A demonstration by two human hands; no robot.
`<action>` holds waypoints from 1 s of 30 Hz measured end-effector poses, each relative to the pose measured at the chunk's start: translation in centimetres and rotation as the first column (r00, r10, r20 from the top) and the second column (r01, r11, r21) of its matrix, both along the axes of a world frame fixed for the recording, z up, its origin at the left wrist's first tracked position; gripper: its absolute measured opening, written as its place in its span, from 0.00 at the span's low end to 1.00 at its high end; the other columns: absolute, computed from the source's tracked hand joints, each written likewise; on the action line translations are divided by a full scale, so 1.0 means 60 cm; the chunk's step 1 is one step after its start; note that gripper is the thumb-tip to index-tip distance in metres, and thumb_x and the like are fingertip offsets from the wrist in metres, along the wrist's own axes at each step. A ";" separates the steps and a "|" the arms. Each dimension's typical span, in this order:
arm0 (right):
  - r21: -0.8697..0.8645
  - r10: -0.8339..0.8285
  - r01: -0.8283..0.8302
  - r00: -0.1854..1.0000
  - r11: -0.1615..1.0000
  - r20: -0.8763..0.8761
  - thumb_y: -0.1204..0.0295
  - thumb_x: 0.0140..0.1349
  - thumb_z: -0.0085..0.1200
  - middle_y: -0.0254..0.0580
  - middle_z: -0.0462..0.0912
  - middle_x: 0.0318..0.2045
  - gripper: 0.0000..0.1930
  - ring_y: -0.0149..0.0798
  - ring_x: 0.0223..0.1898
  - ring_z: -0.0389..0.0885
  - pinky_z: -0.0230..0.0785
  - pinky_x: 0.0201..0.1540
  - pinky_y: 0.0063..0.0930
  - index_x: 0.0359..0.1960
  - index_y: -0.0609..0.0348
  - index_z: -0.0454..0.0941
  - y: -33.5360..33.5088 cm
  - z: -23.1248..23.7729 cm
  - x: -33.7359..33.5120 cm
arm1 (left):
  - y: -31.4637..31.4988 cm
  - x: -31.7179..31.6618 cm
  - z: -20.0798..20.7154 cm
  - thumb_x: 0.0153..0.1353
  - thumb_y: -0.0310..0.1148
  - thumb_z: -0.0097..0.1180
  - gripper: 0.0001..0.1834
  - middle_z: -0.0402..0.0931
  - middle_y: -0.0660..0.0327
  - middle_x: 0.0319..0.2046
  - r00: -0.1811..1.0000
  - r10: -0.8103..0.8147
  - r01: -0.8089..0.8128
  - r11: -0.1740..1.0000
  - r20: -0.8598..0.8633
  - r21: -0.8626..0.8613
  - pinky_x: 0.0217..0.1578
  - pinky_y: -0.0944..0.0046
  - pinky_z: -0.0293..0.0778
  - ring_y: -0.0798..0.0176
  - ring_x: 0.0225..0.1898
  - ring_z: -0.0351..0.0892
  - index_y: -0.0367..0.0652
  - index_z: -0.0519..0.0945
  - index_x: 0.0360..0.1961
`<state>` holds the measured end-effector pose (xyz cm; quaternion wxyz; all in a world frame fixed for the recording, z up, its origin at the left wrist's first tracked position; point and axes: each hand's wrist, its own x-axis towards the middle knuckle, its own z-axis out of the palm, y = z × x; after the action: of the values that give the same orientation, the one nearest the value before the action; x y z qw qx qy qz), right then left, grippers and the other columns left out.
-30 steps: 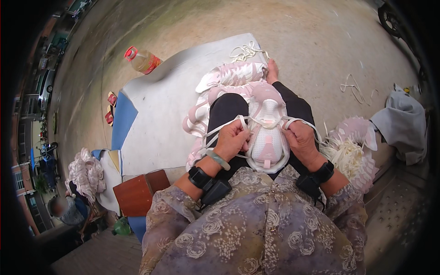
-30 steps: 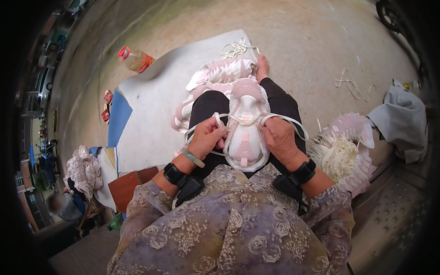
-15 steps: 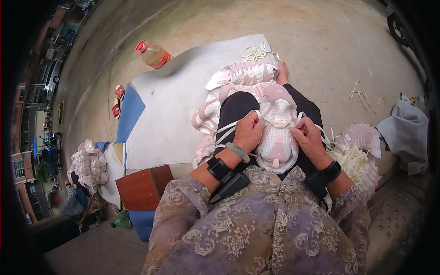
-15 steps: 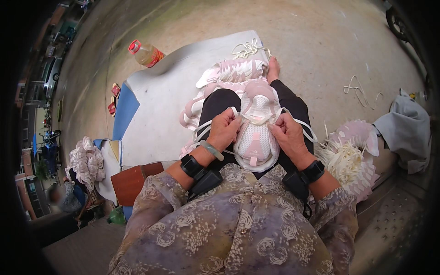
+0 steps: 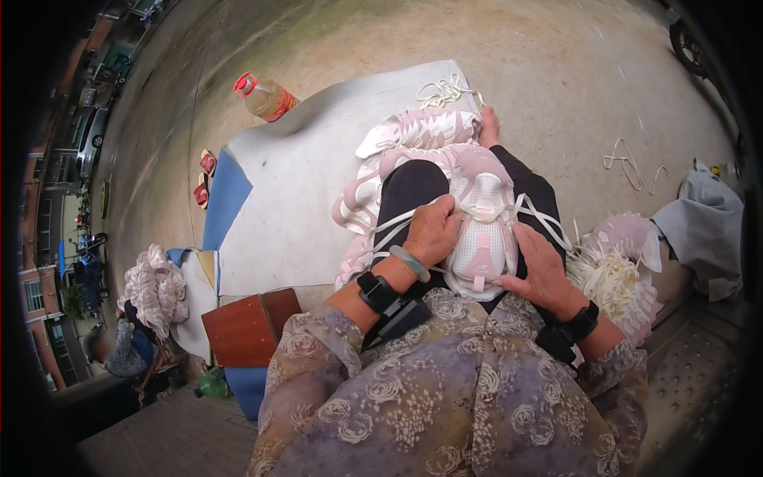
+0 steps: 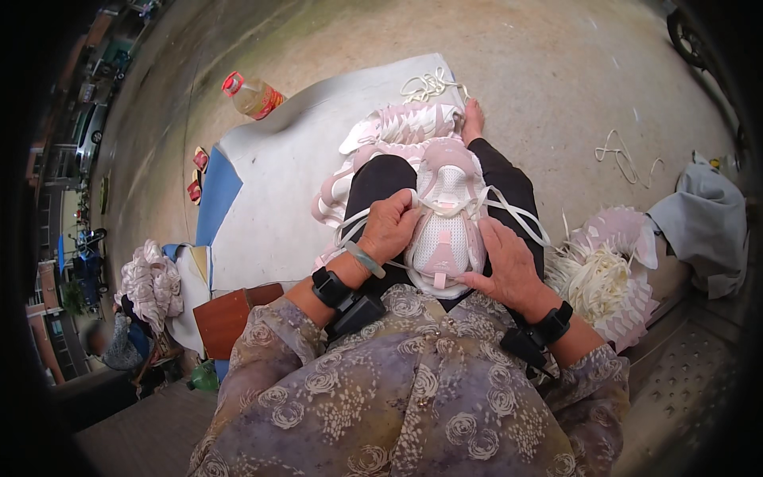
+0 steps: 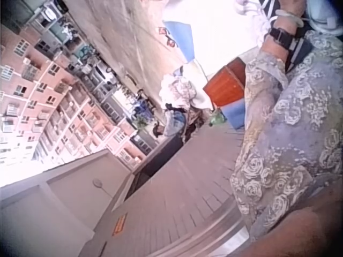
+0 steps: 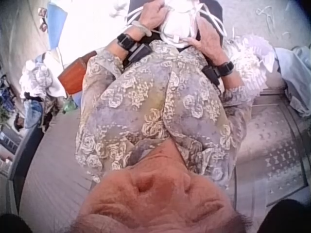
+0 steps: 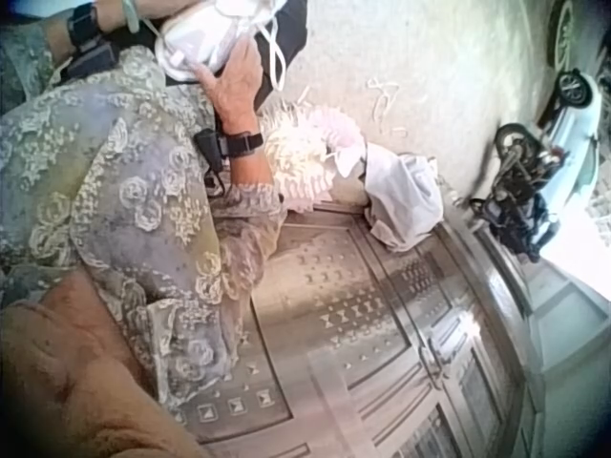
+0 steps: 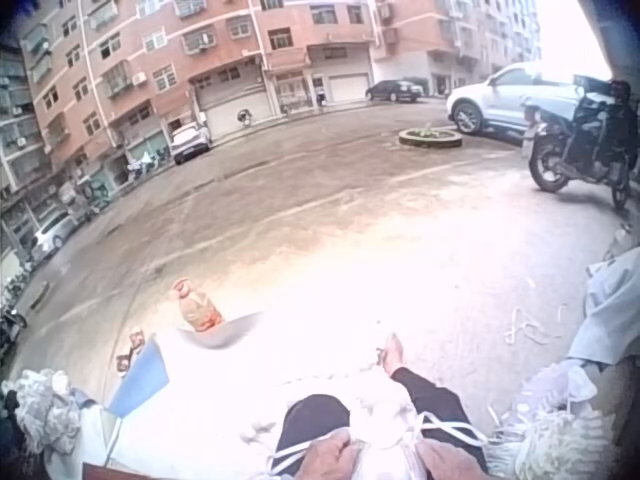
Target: Lacing and tying shoelaces on a pair of white sneakers.
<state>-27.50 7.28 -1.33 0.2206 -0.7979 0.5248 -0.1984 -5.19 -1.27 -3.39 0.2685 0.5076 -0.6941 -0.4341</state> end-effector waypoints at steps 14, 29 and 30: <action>-0.059 0.243 -0.244 0.970 0.968 -0.025 0.50 0.47 0.57 0.59 0.64 0.54 0.41 0.56 0.48 0.69 0.63 0.50 0.39 0.57 0.67 0.58 -0.034 -0.043 -0.044 | -0.056 -0.001 -0.050 0.54 0.30 0.55 0.07 0.67 0.70 0.14 0.958 -0.280 0.284 0.920 -0.052 0.270 0.14 0.73 0.60 0.77 0.15 0.65 0.39 0.73 0.23; 0.083 -0.043 0.018 0.951 0.996 0.307 0.71 0.51 0.55 0.44 0.76 0.25 0.07 0.45 0.27 0.76 0.68 0.31 0.33 0.32 0.58 0.77 -0.067 0.028 0.039 | 0.007 0.000 0.036 0.46 0.37 0.61 0.16 0.72 0.51 0.24 0.931 -0.232 0.308 0.914 0.281 -0.264 0.29 0.54 0.69 0.47 0.28 0.74 0.38 0.70 0.28; -0.001 -0.019 0.020 0.963 1.000 0.270 0.72 0.51 0.53 0.44 0.75 0.25 0.05 0.45 0.27 0.76 0.68 0.30 0.34 0.29 0.57 0.76 -0.071 0.020 0.056 | 0.013 0.001 0.033 0.46 0.37 0.61 0.16 0.72 0.51 0.24 0.932 -0.229 0.304 0.916 0.280 -0.263 0.29 0.54 0.69 0.47 0.28 0.74 0.38 0.70 0.28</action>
<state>-24.15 3.05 -0.15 0.2864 -0.7586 0.4974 -0.3085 -5.11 -0.47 -1.39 0.1936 0.4099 -0.8428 -0.2901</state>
